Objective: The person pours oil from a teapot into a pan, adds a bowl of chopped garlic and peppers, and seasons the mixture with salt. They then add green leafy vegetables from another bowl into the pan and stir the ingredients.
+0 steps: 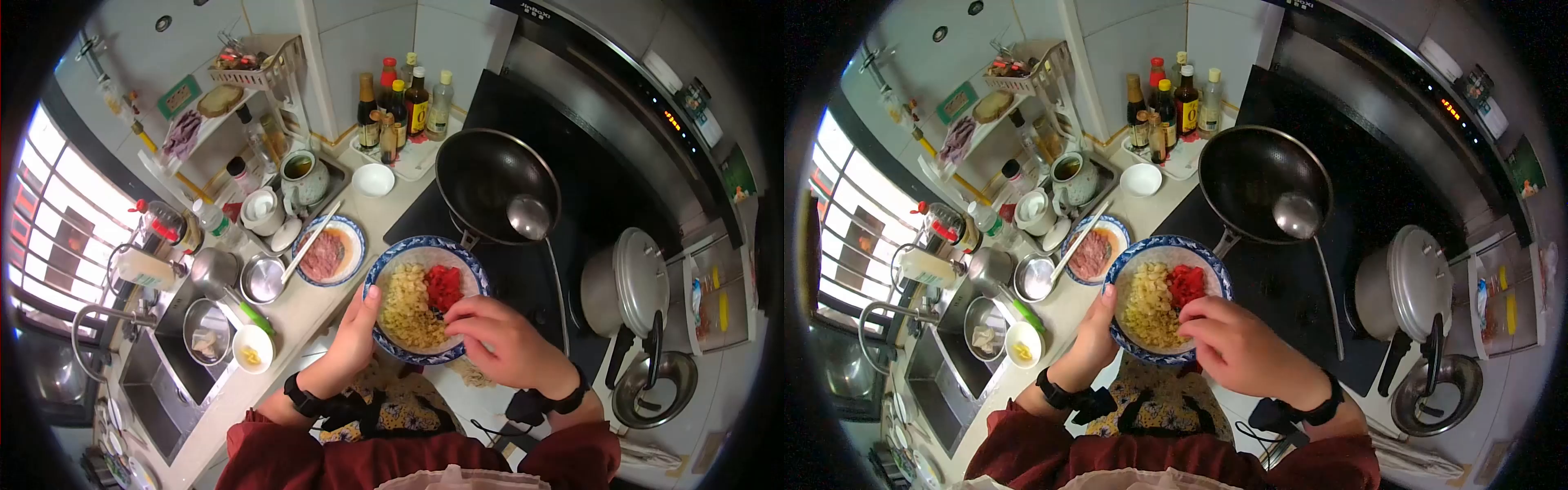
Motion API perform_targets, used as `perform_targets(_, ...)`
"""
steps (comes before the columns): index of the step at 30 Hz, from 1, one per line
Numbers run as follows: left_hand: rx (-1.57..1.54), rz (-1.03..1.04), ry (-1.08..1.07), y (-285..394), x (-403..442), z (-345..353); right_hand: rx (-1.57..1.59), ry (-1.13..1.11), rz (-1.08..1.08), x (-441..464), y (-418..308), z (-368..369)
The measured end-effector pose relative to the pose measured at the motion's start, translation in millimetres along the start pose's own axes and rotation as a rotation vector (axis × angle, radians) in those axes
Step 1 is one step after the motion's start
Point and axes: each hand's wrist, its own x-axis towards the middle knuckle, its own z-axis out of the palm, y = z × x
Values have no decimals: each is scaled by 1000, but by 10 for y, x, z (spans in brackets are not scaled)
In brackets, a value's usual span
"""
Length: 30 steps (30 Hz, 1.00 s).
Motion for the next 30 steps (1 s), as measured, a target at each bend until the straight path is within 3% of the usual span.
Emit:
perform_targets(4,-56,-13,52,72,177,-42,-25,152,54,30,55,-87)
perform_targets(5,-107,-28,80,108,205,-100,-37,348,135,-19,100,-86)
perform_targets(7,-136,-37,66,147,288,-258,-64,485,510,-247,307,-136)
perform_targets(11,-137,-39,94,282,454,-372,-633,200,1026,-747,1475,141)
perform_targets(14,-161,-24,54,280,578,-393,-838,71,1156,-779,1969,429)
perform_targets(17,-197,-70,50,311,664,-389,-726,-109,1321,-507,2042,401)
perform_targets(25,-156,38,113,383,720,-162,-775,-63,1259,-614,2053,311)
perform_targets(27,-166,0,111,318,735,-156,-619,150,1135,-638,1911,273)
perform_targets(28,-177,-39,105,294,731,-153,-616,146,1129,-602,1802,235)
perform_targets(30,-160,-74,121,302,720,-51,-142,228,1028,-481,1524,129)
